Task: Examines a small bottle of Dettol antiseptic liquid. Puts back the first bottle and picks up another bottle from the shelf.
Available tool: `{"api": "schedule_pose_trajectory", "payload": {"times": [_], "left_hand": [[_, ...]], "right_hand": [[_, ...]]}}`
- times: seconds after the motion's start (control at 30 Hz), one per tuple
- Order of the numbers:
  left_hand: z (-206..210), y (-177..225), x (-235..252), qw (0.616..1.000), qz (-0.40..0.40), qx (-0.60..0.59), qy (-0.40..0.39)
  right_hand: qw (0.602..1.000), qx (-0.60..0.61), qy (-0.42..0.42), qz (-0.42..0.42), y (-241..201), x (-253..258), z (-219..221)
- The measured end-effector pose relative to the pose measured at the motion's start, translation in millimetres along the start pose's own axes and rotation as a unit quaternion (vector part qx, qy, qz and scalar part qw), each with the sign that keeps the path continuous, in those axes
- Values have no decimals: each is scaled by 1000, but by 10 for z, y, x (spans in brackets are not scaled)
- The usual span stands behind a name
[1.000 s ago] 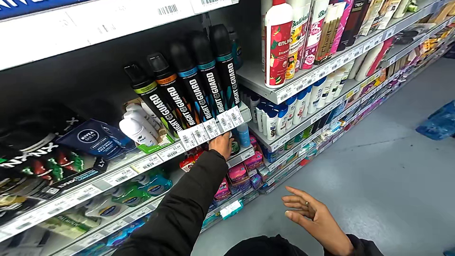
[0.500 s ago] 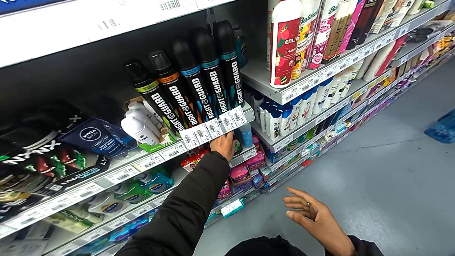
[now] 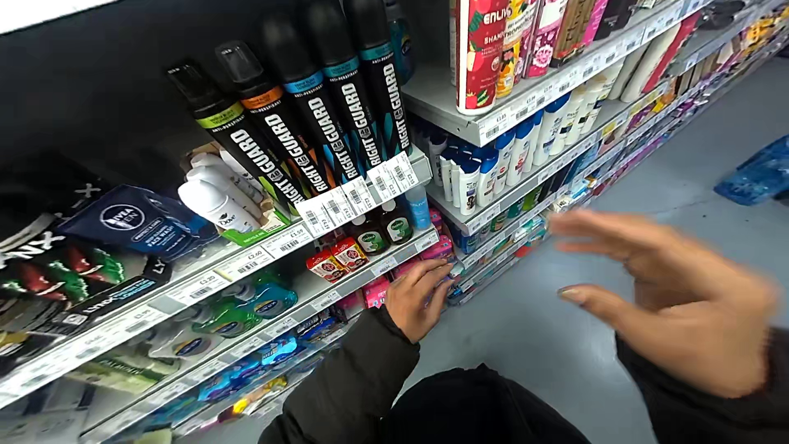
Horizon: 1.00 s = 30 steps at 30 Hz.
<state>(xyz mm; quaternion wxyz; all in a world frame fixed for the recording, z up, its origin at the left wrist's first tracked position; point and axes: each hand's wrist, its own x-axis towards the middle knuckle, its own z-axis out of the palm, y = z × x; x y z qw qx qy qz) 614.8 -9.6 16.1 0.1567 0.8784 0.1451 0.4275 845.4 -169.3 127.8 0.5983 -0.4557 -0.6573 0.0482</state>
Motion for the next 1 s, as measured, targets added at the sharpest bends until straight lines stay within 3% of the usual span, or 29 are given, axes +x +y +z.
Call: {"api": "schedule_pose_trajectory", "payload": {"times": [0.07,0.17,0.23,0.33,0.37,0.43,0.47,0.57,0.67,0.77,0.9,0.93,1.0], "left_hand": [[0,165,-57,998,-6,-65,-12],[105,319,-184,988,-35,-147,-20],[87,378,-253,981,-55,-185,-35],[-26,427,-337,976,-73,-204,-35],[-79,433,-364,975,-81,-204,-29],[-166,418,-406,974,-93,-207,-7],[-195,422,-442,973,-99,-210,1],[-301,437,-560,971,-112,-213,1],[-408,433,-658,970,-113,-216,-4],[-451,395,-772,970,-114,-213,-5],[-610,333,-897,965,-111,-234,-34],[-660,303,-924,963,-108,-244,-38],[-790,267,-987,958,-104,-265,-45]], "right_hand": [[999,30,6,-38,-281,259,-65],[998,29,50,-3,-617,368,-68],[995,-72,-61,-13,-614,355,-295],[980,-114,-71,144,-1039,662,6],[982,-109,-95,119,-1046,696,35],[996,-60,-37,47,-1036,691,252],[997,-63,-14,50,-1040,657,330],[964,-184,-152,119,-943,536,256],[983,-55,-168,46,-970,536,384],[991,113,-44,50,-1185,538,732],[977,154,-24,142,-1332,396,872],[971,164,21,175,-1448,454,1024],[982,128,-20,139,-1539,494,1129]]}}
